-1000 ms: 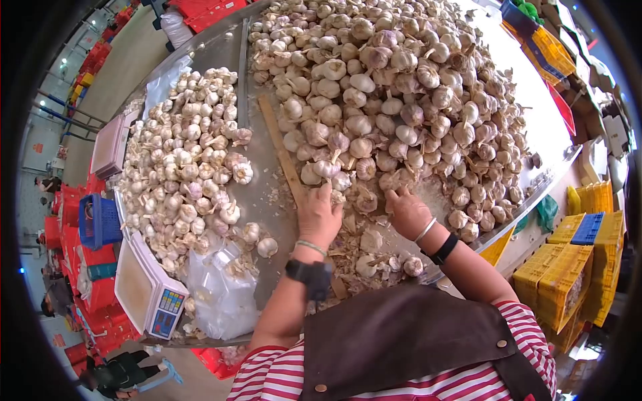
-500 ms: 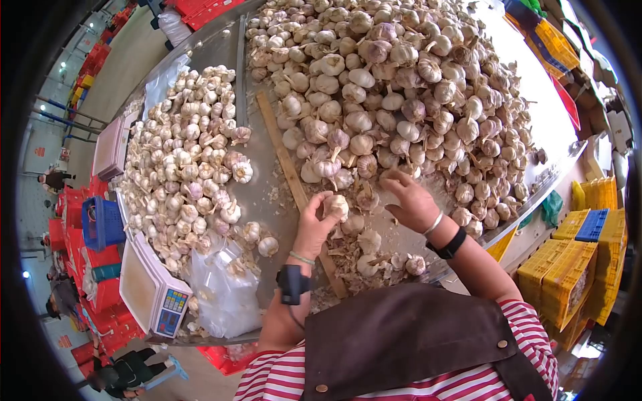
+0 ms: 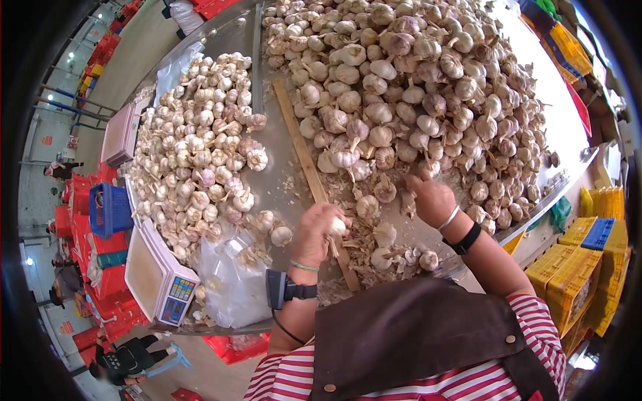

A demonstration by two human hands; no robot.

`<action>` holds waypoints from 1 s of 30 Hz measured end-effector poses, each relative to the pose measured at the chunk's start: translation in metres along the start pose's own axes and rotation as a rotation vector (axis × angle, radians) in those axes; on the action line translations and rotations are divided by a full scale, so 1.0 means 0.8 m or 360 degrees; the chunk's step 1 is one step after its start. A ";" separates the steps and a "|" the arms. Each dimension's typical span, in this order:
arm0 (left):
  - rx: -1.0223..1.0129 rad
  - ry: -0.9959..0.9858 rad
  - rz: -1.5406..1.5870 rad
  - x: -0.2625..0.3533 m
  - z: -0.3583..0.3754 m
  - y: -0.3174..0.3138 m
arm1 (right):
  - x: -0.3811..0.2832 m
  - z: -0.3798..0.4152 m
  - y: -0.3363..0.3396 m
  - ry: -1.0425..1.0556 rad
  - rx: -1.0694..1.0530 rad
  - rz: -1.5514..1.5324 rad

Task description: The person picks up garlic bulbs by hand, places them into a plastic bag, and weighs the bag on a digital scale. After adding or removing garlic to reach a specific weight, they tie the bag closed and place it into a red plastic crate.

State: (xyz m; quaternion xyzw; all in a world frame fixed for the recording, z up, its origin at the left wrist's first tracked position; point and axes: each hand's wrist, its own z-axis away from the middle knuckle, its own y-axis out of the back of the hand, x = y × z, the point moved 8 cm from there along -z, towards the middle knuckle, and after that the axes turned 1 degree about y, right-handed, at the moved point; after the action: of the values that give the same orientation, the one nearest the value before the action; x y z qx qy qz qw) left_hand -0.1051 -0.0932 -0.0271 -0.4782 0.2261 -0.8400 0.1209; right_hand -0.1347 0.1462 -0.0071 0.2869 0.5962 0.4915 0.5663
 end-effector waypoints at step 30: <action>-0.0961 0.0614 0.1060 -0.095 0.082 -0.078 | -0.078 -0.043 0.020 0.0187 -0.0108 -0.0568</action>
State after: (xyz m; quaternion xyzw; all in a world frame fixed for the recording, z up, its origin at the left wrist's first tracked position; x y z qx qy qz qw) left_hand -0.0088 -0.0245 -0.0242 -0.2293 0.6186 -0.7258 0.1948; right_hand -0.1591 0.0866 0.0278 0.1282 0.6527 0.4189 0.6181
